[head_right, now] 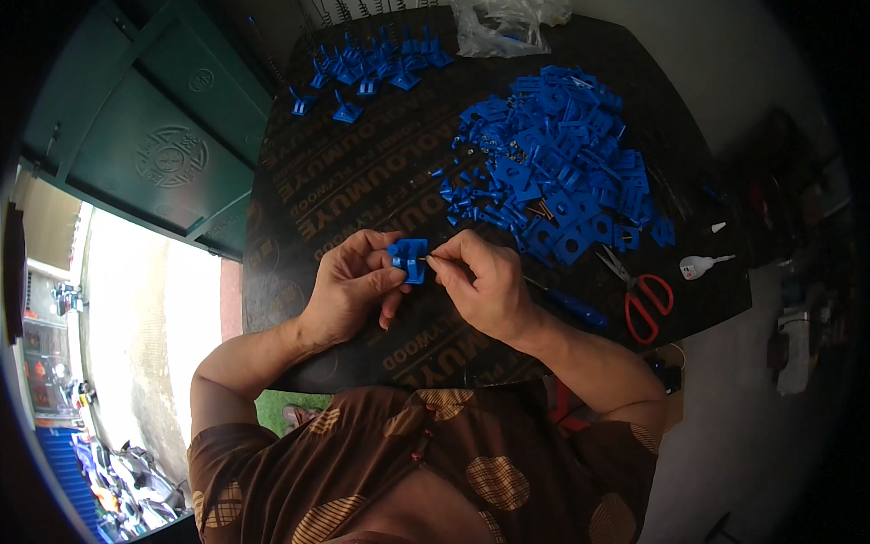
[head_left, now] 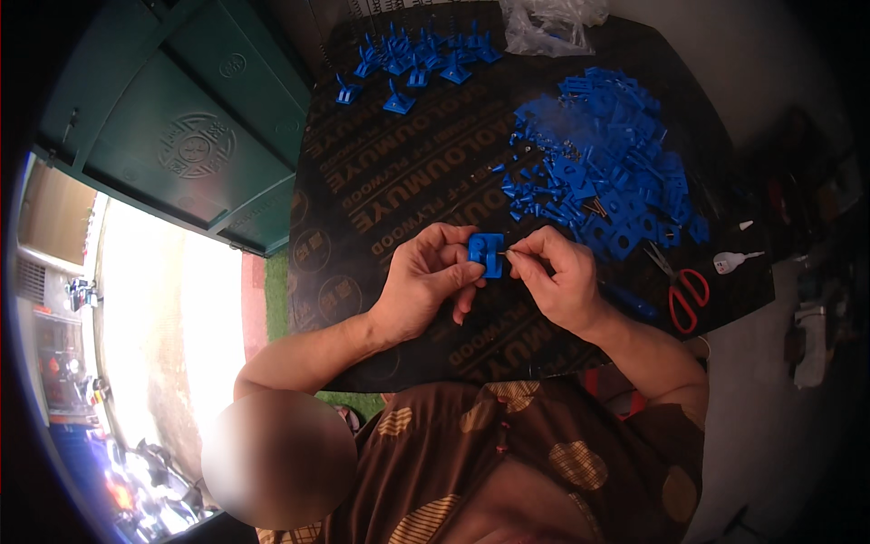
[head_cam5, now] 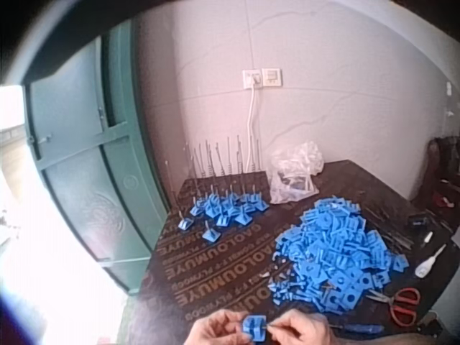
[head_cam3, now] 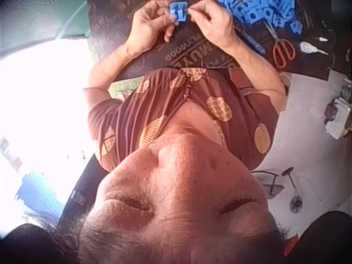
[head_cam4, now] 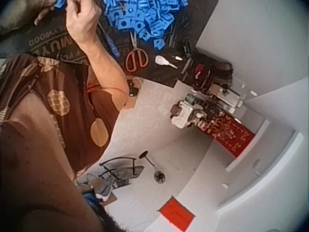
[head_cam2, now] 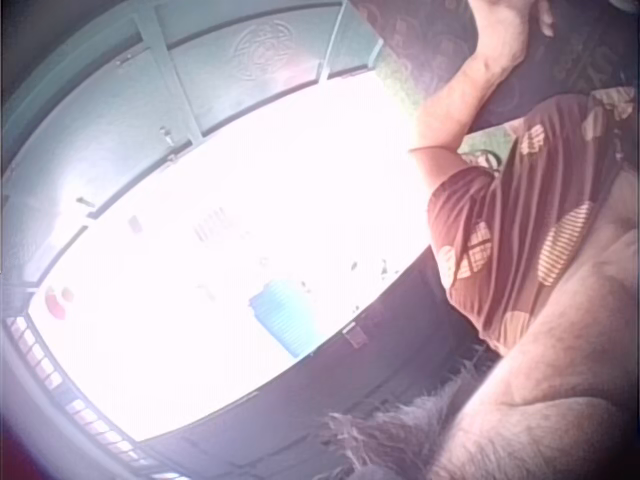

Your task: The person assembles blue plastic connectors by inserting small black components into holes using a small metal tool.

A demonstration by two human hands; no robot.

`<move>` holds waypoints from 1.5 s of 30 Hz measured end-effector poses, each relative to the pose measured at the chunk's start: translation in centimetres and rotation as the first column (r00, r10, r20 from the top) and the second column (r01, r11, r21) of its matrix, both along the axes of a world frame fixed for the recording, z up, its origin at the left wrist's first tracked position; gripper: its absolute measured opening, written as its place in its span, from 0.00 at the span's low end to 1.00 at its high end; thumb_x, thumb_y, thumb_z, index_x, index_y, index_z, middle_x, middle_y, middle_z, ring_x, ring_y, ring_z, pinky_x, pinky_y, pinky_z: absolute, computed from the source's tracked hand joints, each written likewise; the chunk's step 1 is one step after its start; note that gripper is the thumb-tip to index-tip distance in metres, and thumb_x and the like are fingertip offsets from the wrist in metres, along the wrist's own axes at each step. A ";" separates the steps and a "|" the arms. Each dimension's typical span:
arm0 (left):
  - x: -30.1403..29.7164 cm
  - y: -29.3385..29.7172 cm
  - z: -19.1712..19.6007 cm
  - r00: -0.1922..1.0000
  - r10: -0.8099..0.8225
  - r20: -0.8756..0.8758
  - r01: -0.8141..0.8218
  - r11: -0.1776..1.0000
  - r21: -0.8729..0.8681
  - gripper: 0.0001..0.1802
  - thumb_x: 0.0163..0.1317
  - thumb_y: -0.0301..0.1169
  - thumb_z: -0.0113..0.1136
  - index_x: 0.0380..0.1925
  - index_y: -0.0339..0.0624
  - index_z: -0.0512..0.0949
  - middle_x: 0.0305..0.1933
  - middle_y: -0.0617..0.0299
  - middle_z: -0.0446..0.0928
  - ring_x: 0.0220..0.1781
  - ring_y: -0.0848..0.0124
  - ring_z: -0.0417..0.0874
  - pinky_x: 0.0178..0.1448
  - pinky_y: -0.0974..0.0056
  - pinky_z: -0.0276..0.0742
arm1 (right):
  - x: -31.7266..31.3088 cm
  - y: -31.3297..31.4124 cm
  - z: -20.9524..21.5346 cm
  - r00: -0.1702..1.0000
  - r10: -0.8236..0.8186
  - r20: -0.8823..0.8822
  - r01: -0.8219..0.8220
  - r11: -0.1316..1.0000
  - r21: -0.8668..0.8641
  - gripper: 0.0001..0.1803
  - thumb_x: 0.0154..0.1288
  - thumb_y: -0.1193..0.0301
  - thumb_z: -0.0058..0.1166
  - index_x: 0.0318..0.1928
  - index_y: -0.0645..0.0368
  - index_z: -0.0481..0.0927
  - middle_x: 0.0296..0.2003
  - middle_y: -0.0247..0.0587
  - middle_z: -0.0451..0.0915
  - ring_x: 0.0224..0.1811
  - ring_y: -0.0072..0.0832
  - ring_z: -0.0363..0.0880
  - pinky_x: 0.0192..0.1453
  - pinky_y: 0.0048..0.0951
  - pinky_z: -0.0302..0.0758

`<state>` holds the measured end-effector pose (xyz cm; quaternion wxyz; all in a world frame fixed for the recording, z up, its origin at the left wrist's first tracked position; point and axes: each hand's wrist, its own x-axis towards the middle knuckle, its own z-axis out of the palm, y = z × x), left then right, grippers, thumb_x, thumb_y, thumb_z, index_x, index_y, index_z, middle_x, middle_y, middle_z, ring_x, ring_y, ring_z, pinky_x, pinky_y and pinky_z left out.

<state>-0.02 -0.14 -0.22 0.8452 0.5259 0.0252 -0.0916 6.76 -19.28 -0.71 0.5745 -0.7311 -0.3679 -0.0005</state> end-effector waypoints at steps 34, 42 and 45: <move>-1.8 -0.9 -0.7 0.805 -0.055 0.590 -0.287 0.835 0.470 0.31 0.54 0.27 0.69 0.54 0.34 0.62 0.33 0.59 0.81 0.36 0.74 0.85 0.38 0.71 0.80 | 0.4 0.4 -0.1 0.631 0.417 -0.654 -0.288 0.909 0.301 0.08 0.69 0.78 0.44 0.45 0.64 0.73 0.27 0.31 0.74 0.20 0.14 0.68 0.22 0.15 0.64; -1.7 -0.7 -0.9 0.804 -0.065 0.591 -0.297 0.817 0.495 0.31 0.54 0.26 0.69 0.53 0.35 0.62 0.34 0.58 0.81 0.36 0.75 0.85 0.38 0.72 0.80 | 0.4 0.3 0.0 0.654 0.402 -0.641 -0.304 0.915 0.263 0.09 0.68 0.78 0.44 0.46 0.64 0.74 0.28 0.31 0.75 0.20 0.14 0.68 0.23 0.15 0.64; -1.7 -0.8 -0.7 0.815 -0.044 0.578 -0.289 0.833 0.471 0.30 0.55 0.25 0.68 0.53 0.35 0.61 0.34 0.58 0.81 0.36 0.75 0.84 0.38 0.71 0.80 | 0.5 0.2 -0.6 0.629 0.439 -0.642 -0.299 0.898 0.323 0.09 0.70 0.73 0.46 0.45 0.64 0.75 0.27 0.34 0.78 0.21 0.14 0.70 0.22 0.15 0.65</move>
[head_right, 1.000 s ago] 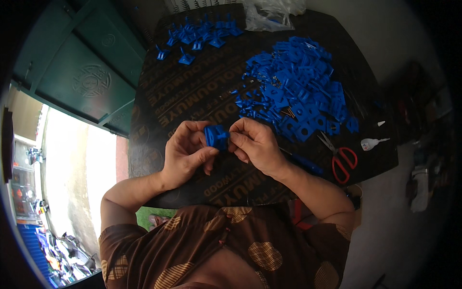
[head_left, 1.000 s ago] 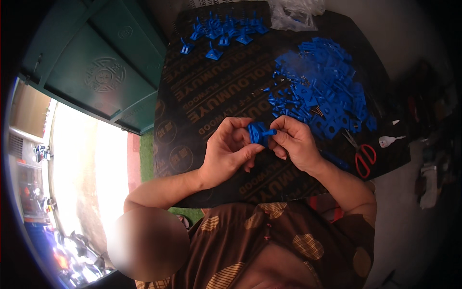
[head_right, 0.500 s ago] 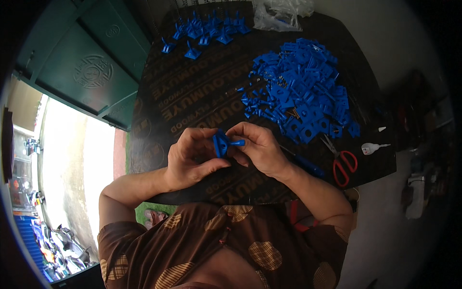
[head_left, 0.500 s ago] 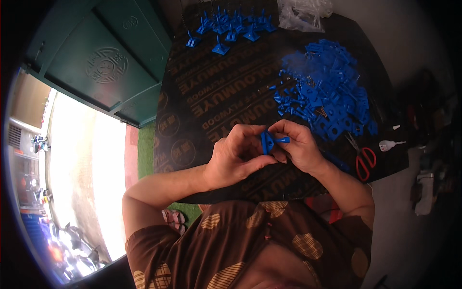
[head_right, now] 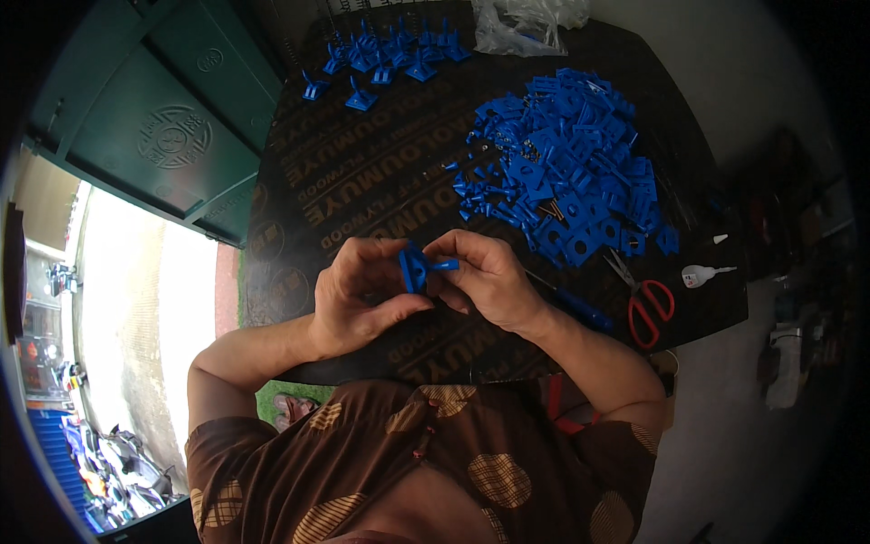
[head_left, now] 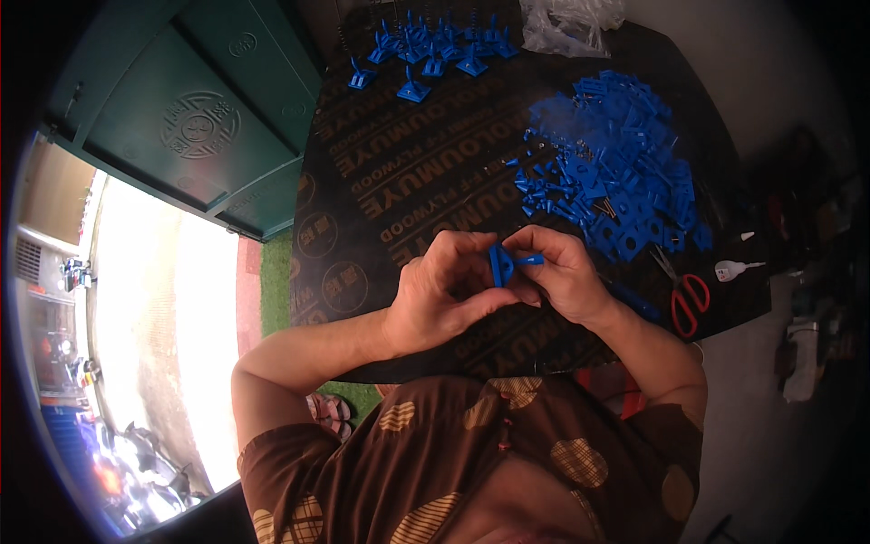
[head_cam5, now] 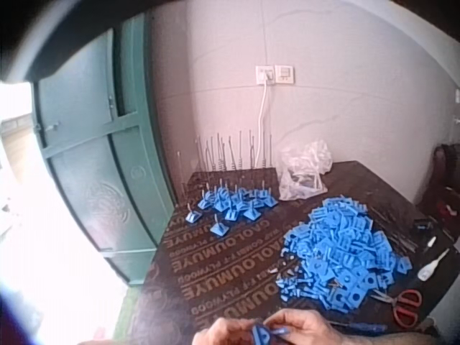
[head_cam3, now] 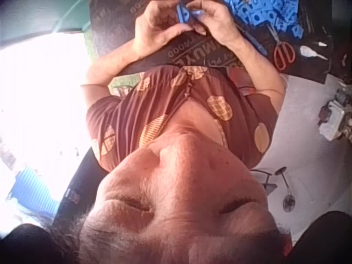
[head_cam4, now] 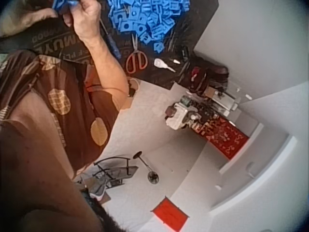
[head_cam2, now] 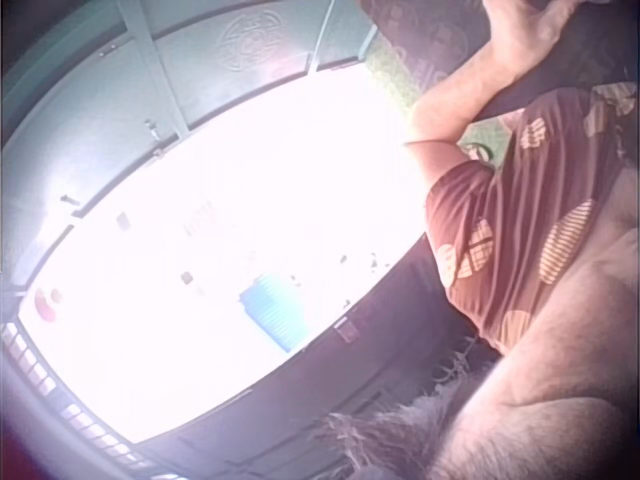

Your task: The person assembles blue plastic connectors by inserting small black components into holes using a small metal tool.

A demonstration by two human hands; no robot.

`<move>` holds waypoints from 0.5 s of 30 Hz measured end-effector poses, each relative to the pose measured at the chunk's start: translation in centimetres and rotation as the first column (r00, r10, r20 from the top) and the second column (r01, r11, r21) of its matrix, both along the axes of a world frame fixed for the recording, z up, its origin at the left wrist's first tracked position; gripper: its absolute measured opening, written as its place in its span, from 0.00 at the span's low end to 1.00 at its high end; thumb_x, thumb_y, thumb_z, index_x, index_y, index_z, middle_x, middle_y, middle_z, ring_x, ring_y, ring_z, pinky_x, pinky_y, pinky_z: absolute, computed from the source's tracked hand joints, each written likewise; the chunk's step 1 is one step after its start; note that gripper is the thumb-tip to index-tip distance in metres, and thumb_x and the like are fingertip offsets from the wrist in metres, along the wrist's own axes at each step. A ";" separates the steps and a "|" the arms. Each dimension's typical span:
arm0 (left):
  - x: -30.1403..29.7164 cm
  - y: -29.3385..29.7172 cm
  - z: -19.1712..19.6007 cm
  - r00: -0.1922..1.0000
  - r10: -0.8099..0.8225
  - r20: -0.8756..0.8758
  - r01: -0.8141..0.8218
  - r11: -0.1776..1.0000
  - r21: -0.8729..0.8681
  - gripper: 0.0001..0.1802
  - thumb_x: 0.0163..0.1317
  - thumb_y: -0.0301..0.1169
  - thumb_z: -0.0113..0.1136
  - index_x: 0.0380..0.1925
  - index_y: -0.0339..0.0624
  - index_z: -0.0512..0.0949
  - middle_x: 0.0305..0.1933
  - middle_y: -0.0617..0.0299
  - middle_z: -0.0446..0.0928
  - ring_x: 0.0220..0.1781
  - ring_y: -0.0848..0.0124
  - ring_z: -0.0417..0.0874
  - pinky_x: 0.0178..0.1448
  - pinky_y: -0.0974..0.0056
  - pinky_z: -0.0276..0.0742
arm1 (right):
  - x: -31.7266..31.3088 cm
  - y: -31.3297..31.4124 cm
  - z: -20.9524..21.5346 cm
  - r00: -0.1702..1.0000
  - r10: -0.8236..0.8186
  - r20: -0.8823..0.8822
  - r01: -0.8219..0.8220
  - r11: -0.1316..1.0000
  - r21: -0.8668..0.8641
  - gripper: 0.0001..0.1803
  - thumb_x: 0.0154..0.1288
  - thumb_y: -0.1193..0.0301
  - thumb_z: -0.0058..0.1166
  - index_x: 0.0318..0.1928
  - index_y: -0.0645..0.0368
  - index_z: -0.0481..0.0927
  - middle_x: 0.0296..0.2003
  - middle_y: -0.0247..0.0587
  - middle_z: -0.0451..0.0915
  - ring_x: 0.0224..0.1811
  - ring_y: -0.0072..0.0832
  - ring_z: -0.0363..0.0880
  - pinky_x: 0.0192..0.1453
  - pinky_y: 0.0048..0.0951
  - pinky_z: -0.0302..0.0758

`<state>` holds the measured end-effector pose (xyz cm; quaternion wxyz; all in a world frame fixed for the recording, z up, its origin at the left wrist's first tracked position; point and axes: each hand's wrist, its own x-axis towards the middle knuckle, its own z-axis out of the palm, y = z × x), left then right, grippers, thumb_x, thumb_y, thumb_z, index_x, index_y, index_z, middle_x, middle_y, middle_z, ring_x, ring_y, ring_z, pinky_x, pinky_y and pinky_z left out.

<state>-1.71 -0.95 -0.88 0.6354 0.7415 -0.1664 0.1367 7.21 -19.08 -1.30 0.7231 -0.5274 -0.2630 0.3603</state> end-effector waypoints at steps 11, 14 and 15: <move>0.3 0.1 1.3 0.959 -0.106 -0.261 0.009 0.938 -0.347 0.26 0.61 0.21 0.59 0.57 0.34 0.60 0.34 0.60 0.76 0.27 0.79 0.78 0.29 0.75 0.76 | 0.1 0.0 0.0 0.998 -0.062 -0.019 0.062 0.998 -0.018 0.05 0.70 0.74 0.47 0.42 0.63 0.72 0.25 0.35 0.74 0.19 0.16 0.67 0.21 0.16 0.63; 0.8 0.4 1.3 0.935 -0.121 -0.334 -0.024 0.917 -0.399 0.24 0.65 0.23 0.54 0.59 0.33 0.59 0.33 0.59 0.75 0.24 0.77 0.77 0.25 0.74 0.76 | 0.2 0.0 0.2 0.995 -0.100 -0.011 0.100 0.995 -0.020 0.04 0.70 0.74 0.47 0.40 0.62 0.72 0.25 0.37 0.75 0.19 0.15 0.66 0.21 0.16 0.63; 1.0 0.4 1.3 0.919 -0.141 -0.369 -0.033 0.903 -0.428 0.23 0.66 0.24 0.53 0.59 0.33 0.59 0.33 0.59 0.75 0.24 0.77 0.77 0.25 0.73 0.76 | 0.2 -0.1 0.3 0.993 -0.114 0.006 0.114 0.993 -0.026 0.04 0.69 0.74 0.48 0.39 0.62 0.71 0.25 0.37 0.75 0.19 0.15 0.66 0.21 0.15 0.62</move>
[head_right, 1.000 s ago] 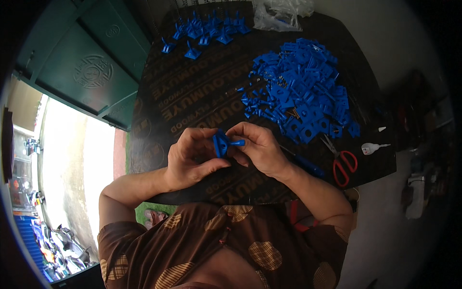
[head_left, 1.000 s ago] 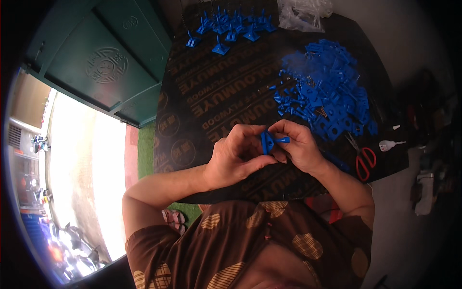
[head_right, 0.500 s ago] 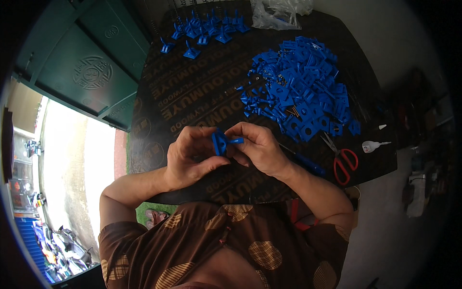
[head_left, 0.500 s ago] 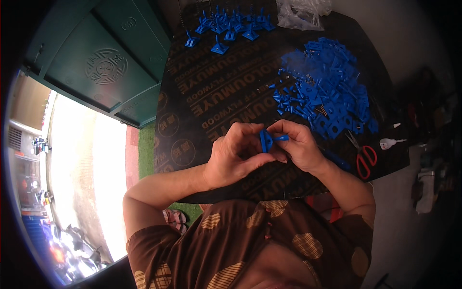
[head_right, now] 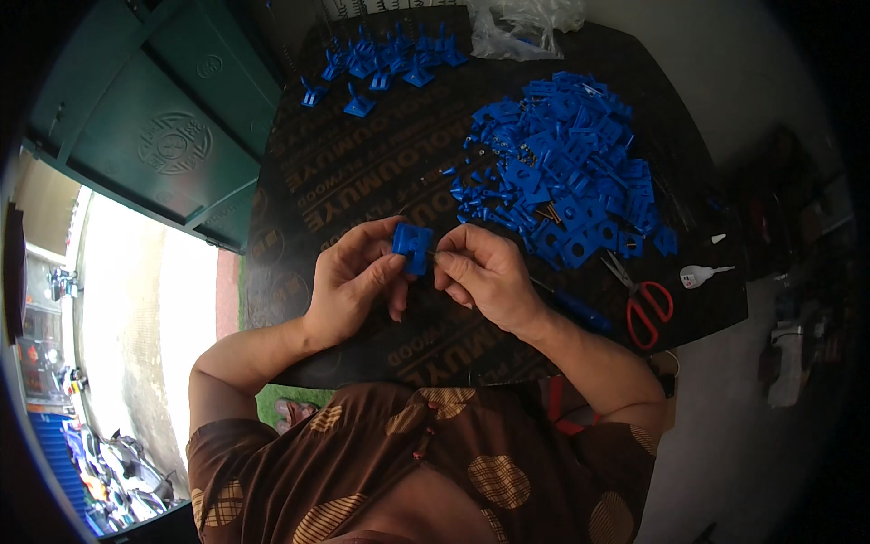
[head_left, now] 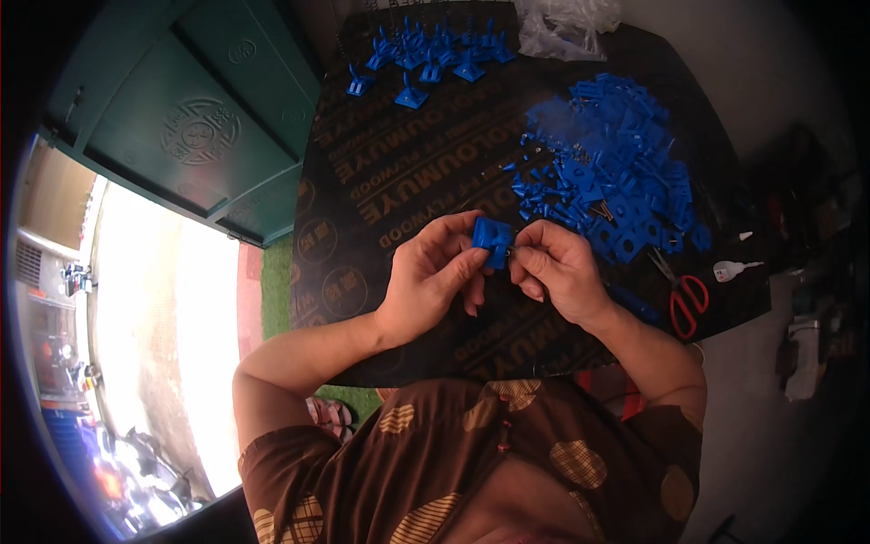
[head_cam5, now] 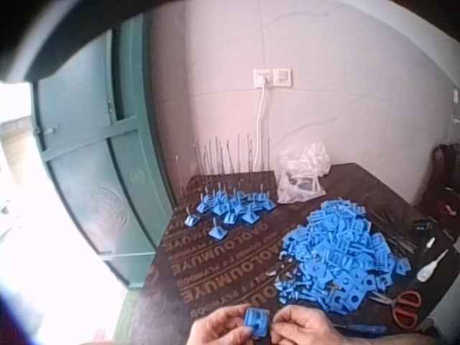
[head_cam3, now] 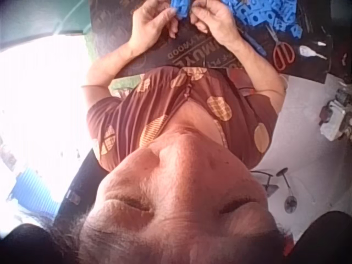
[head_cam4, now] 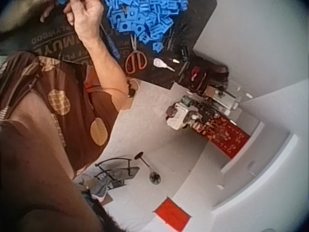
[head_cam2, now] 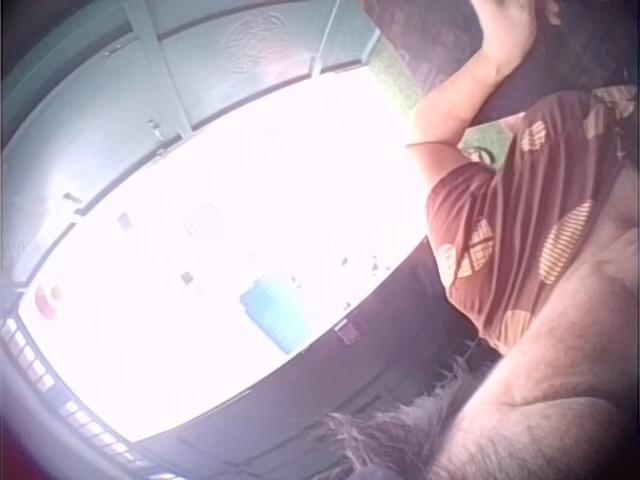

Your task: The person assembles blue plastic connectors by inserting small black components into holes using a small metal tool.

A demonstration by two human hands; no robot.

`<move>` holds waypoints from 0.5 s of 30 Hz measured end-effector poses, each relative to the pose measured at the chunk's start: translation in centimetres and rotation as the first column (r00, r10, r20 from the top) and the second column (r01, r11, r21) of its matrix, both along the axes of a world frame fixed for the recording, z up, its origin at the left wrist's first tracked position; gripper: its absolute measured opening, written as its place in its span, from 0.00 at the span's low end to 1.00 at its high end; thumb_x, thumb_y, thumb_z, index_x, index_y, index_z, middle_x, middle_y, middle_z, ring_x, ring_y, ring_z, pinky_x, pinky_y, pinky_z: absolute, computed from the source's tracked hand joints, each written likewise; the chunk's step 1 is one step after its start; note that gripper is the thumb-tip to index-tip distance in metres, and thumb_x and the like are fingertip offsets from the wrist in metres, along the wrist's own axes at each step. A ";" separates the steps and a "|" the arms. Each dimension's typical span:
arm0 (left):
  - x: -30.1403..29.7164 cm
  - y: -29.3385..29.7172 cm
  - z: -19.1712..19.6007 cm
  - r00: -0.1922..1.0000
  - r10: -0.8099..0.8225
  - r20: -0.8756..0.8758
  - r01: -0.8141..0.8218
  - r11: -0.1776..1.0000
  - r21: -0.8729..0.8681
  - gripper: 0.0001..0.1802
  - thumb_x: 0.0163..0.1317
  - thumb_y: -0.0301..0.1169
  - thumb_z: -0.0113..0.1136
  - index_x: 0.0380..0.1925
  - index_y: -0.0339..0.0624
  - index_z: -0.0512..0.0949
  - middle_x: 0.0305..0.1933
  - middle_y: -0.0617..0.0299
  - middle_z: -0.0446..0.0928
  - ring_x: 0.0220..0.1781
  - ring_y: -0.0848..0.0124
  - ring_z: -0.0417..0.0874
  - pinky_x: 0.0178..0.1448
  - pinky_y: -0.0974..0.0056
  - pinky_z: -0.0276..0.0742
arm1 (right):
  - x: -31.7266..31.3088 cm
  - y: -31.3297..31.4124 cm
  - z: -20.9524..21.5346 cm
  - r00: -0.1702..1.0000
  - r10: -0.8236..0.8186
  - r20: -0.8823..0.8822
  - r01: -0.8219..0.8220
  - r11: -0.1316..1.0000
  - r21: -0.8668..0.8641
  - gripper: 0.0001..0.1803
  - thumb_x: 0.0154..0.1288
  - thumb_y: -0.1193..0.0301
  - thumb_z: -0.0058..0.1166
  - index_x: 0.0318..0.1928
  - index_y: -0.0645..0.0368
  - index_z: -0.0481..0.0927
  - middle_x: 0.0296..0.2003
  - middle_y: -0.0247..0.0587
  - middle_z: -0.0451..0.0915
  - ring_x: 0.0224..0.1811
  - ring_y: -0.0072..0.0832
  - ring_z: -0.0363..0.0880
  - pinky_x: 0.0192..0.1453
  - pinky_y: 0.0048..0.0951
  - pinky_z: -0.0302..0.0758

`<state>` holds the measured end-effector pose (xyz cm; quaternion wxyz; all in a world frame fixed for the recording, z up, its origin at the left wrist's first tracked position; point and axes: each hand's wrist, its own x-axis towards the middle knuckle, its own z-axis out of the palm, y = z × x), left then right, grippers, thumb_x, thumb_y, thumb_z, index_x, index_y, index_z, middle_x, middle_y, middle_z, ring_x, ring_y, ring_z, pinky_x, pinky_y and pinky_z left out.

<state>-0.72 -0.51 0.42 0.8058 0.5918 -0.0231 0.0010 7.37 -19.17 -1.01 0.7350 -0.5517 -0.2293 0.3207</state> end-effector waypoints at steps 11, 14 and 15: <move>0.2 -0.2 -0.9 0.999 0.050 -0.016 -0.049 0.998 0.042 0.16 0.68 0.24 0.50 0.54 0.32 0.64 0.35 0.57 0.77 0.22 0.79 0.75 0.23 0.75 0.74 | -0.5 0.1 0.2 0.958 -0.089 0.271 0.119 0.988 -0.097 0.04 0.67 0.75 0.52 0.35 0.62 0.74 0.24 0.30 0.75 0.23 0.12 0.71 0.25 0.14 0.67; 0.1 -0.4 -1.1 0.993 0.102 0.053 -0.110 0.981 0.160 0.14 0.67 0.23 0.50 0.52 0.33 0.66 0.35 0.58 0.77 0.22 0.81 0.74 0.22 0.77 0.71 | -0.6 0.1 0.3 0.926 -0.098 0.365 0.148 0.983 -0.110 0.03 0.66 0.76 0.52 0.34 0.63 0.74 0.24 0.31 0.75 0.25 0.15 0.74 0.28 0.17 0.70; 0.1 -0.5 -1.0 0.991 0.127 0.052 -0.134 0.975 0.178 0.12 0.67 0.22 0.50 0.50 0.33 0.67 0.34 0.59 0.77 0.21 0.82 0.73 0.22 0.77 0.71 | -0.6 0.1 0.4 0.913 -0.092 0.398 0.154 0.980 -0.128 0.03 0.65 0.77 0.52 0.34 0.63 0.74 0.24 0.32 0.76 0.26 0.16 0.76 0.29 0.17 0.71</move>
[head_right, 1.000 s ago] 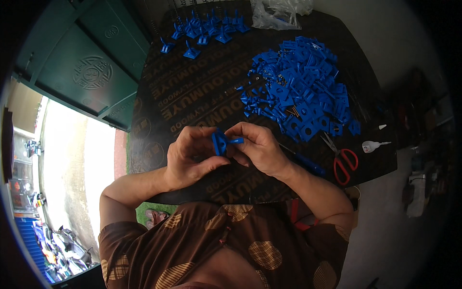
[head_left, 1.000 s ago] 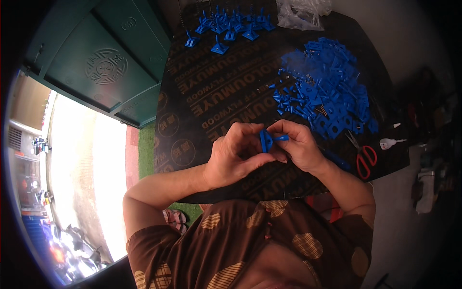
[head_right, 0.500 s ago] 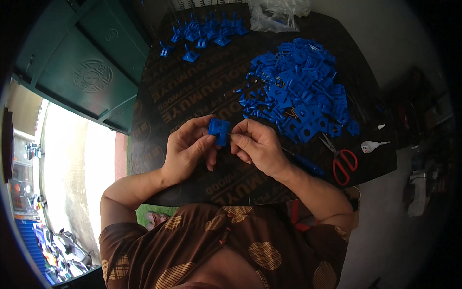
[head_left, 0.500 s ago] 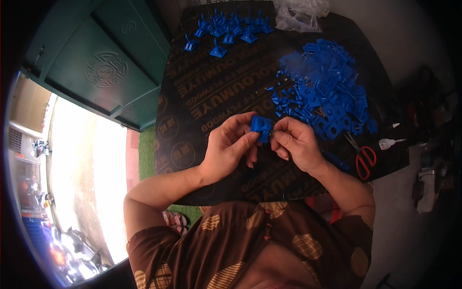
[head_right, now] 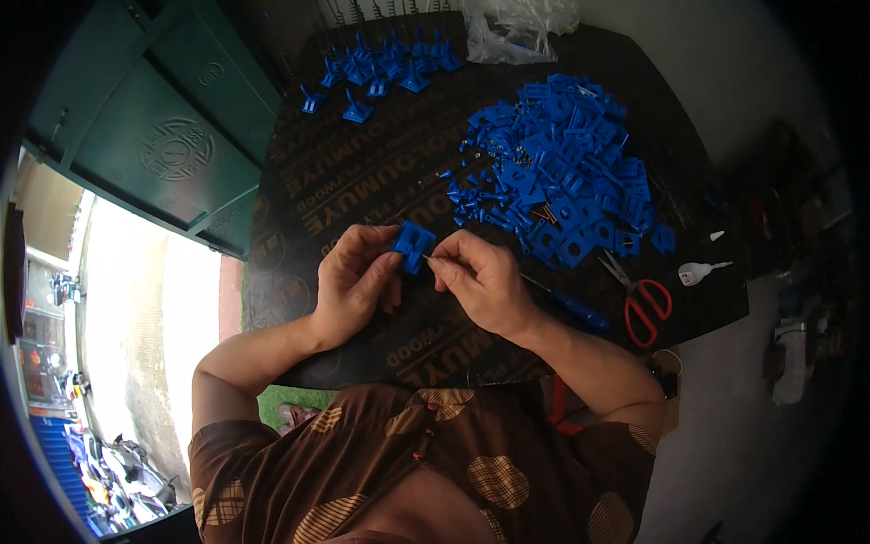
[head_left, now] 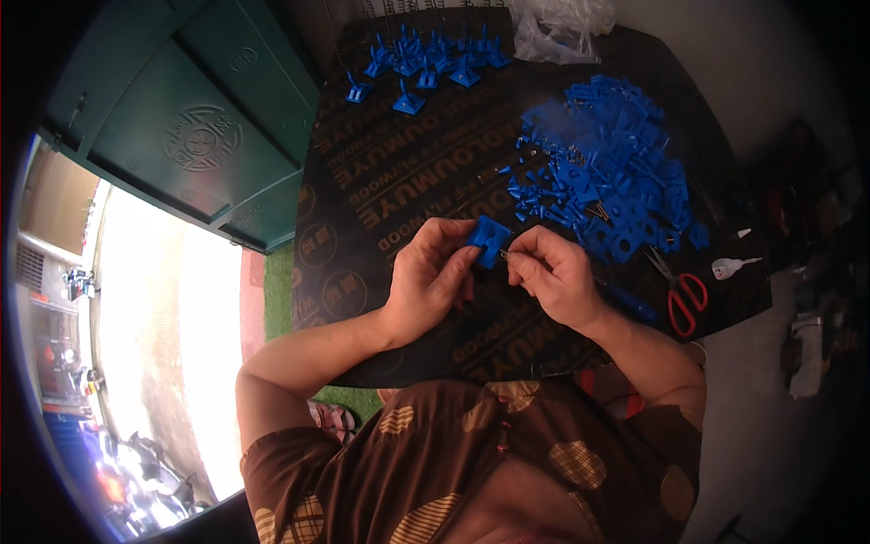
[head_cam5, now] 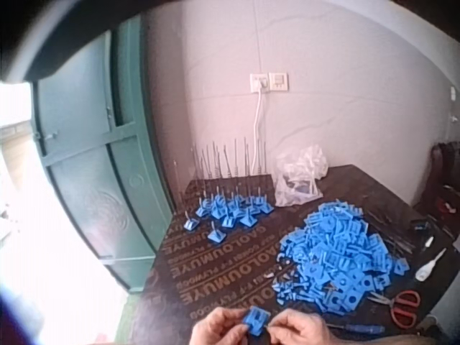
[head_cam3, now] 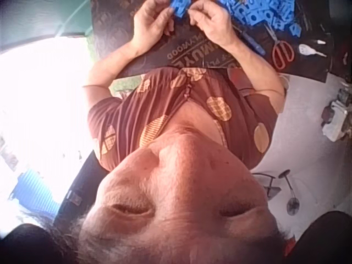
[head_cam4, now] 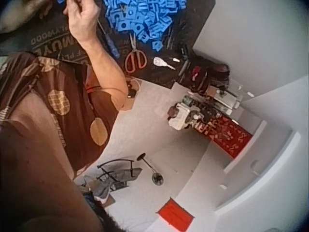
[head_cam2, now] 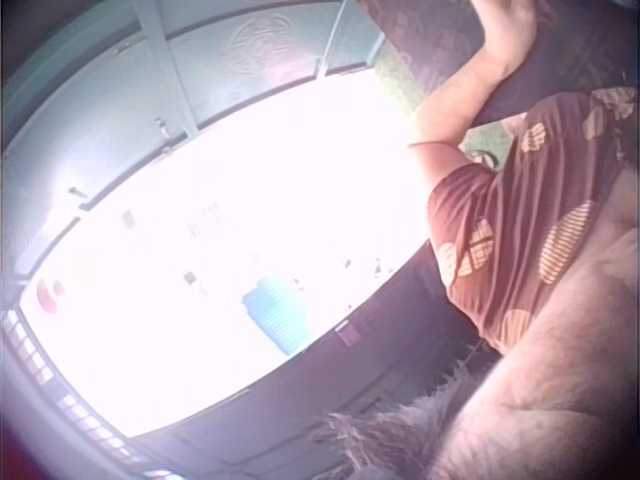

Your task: The person assembles blue plastic connectors by inserting small black components into holes using a small metal tool.

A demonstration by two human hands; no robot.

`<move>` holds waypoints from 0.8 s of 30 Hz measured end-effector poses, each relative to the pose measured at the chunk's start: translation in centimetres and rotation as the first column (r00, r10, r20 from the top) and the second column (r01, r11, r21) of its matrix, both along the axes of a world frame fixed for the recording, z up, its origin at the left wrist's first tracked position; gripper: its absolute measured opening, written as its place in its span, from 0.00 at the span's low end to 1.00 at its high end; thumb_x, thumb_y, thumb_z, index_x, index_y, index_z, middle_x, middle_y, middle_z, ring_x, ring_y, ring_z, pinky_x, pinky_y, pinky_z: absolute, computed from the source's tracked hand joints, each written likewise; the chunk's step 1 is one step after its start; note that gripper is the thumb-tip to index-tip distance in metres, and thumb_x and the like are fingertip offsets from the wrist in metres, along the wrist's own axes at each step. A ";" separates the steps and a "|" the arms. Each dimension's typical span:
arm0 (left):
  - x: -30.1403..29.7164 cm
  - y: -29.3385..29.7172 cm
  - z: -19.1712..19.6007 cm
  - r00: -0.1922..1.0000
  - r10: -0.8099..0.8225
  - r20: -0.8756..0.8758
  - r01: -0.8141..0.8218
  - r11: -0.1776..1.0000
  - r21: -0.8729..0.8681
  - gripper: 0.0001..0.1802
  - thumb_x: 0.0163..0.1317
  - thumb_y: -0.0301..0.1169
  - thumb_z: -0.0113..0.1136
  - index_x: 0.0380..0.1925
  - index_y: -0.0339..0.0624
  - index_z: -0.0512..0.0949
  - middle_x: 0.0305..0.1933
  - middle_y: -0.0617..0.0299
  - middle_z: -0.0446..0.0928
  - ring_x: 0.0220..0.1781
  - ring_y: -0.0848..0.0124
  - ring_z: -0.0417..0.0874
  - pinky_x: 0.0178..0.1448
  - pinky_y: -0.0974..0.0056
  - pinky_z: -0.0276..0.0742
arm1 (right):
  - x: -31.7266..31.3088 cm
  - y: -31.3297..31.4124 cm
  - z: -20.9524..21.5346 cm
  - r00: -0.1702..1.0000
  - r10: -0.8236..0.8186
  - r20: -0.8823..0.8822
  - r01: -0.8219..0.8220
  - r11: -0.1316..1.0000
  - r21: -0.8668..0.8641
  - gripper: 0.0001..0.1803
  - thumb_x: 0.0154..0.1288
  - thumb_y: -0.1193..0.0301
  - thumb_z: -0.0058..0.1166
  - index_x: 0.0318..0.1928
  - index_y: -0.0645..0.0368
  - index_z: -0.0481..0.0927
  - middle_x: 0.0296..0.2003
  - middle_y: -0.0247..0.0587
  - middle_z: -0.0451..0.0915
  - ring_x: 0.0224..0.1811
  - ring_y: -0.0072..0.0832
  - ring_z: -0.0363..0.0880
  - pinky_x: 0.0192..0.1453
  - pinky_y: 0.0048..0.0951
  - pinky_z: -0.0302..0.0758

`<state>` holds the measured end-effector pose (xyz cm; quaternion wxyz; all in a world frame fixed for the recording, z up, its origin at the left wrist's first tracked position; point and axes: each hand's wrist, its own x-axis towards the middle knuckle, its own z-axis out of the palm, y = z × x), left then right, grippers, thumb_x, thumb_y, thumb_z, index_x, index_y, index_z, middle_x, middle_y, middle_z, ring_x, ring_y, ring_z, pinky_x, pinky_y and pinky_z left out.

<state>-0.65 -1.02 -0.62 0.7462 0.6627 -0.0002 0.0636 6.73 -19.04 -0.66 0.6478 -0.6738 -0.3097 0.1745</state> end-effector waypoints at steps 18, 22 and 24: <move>1.1 -0.2 -2.2 0.986 0.071 0.151 -0.110 0.957 0.268 0.17 0.56 0.27 0.65 0.42 0.33 0.70 0.33 0.56 0.78 0.30 0.77 0.77 0.34 0.70 0.75 | 0.6 0.5 -1.1 0.874 -0.099 0.476 0.123 0.992 -0.020 0.01 0.63 0.80 0.51 0.34 0.65 0.74 0.22 0.41 0.76 0.23 0.27 0.78 0.26 0.25 0.72; 1.2 -0.7 -2.0 0.981 0.076 0.176 -0.126 0.947 0.296 0.15 0.60 0.24 0.61 0.43 0.35 0.68 0.32 0.63 0.74 0.26 0.83 0.72 0.26 0.75 0.69 | 0.8 0.4 -1.1 0.815 -0.108 0.570 0.153 0.988 -0.033 0.01 0.62 0.80 0.51 0.33 0.65 0.74 0.23 0.44 0.77 0.23 0.31 0.78 0.26 0.26 0.71; 1.3 -0.7 -1.9 0.973 0.103 0.205 -0.167 0.930 0.328 0.15 0.59 0.25 0.62 0.42 0.34 0.68 0.31 0.62 0.74 0.25 0.82 0.73 0.25 0.74 0.70 | 0.8 0.3 -1.0 0.801 -0.101 0.591 0.165 0.985 -0.055 0.01 0.62 0.79 0.52 0.33 0.64 0.74 0.24 0.45 0.77 0.24 0.32 0.79 0.25 0.25 0.71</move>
